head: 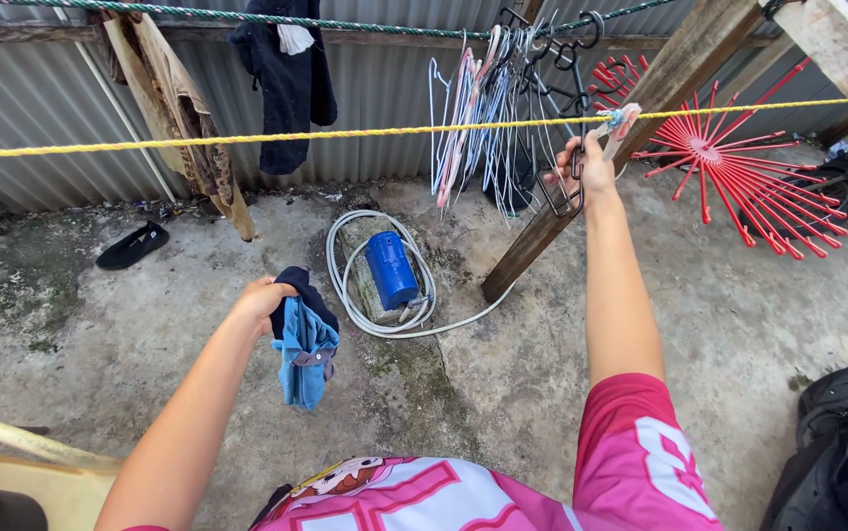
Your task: The recorder is hanging various pieces of laundry, including shirts and pants, onto a clothesline using plastic hangers.
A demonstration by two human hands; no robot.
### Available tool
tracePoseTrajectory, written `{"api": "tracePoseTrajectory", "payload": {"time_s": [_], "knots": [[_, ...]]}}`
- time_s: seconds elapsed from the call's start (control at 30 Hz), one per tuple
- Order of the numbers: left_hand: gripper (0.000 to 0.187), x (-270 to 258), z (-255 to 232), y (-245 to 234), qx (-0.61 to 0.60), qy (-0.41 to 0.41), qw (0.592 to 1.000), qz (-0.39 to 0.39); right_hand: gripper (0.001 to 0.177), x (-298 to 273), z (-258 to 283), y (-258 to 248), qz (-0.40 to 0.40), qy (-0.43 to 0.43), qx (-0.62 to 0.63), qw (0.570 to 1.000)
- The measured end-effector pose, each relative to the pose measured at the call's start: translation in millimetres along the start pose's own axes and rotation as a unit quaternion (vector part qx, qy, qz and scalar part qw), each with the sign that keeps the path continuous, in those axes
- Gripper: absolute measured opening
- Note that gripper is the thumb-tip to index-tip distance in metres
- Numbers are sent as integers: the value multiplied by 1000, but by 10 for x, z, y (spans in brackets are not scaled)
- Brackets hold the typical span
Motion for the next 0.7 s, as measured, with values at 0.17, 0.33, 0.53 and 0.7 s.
{"api": "tracePoseTrajectory", "payload": {"time_s": [0.17, 0.33, 0.53, 0.7], "knots": [[21, -48, 45, 10, -19, -1, 1000, -2, 43, 282, -137, -47, -3, -27, -4, 1000], [21, -45, 93, -34, -24, -11, 1000, 1, 44, 563, -110, -105, -16, -50, -53, 997], [16, 52, 197, -89, -20, 6, 1000, -11, 39, 633, 87, 11, -14, -167, -187, 968], [17, 110, 247, -85, -5, 7, 1000, -20, 45, 693, -81, 61, -3, -191, -124, 974]]}}
Point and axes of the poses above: each hand's wrist, its own x-axis towards the middle knuckle, its own y-axis out of the palm, z = x × y, the point moved 5 cm from there along x, towards the middle knuckle, and after that the axes turned 11 degrees about -y, right-handed, at the moved point
